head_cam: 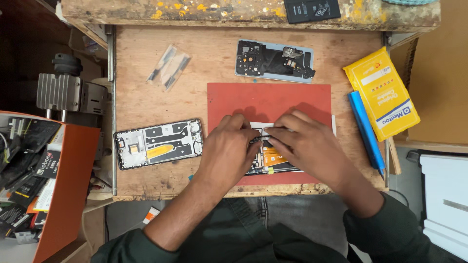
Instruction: The person disassembles a smartphone, removes the battery, and uses tweezers to adjust internal components and ribbon cables. The person then places the phone back on the workbench.
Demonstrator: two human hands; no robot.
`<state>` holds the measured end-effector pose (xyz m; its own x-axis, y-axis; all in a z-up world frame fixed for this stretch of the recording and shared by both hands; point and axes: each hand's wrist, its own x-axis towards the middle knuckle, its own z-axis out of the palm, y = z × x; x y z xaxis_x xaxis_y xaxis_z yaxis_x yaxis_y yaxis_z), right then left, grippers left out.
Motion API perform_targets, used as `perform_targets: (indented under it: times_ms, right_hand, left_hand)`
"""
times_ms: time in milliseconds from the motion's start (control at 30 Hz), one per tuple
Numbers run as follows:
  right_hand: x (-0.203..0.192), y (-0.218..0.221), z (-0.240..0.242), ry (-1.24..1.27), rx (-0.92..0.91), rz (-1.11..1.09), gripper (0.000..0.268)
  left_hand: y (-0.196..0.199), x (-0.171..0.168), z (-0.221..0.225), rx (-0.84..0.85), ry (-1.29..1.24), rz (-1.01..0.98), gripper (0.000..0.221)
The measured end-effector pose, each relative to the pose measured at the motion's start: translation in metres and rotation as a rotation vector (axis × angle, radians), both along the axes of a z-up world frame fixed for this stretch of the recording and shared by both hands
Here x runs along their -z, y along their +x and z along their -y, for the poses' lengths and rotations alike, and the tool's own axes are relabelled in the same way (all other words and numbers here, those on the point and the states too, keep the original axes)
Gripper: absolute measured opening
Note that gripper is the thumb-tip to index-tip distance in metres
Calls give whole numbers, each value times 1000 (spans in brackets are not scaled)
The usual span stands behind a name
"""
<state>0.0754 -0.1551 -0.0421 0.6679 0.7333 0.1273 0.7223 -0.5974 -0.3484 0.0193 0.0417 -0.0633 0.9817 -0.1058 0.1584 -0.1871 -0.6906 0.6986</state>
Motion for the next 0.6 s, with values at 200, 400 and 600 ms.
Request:
perform_targets:
  times_ms: [200, 400, 600]
  right_hand:
    - [4, 9, 35, 157, 61, -30, 26]
    - [5, 3, 35, 84, 64, -6, 18]
    - [9, 7, 25, 141, 35, 23, 14]
  left_hand:
    - [4, 9, 4, -12, -27, 27, 13]
    - [12, 16, 11, 64, 54, 79, 6]
    - [12, 21, 11, 119, 183, 209, 6]
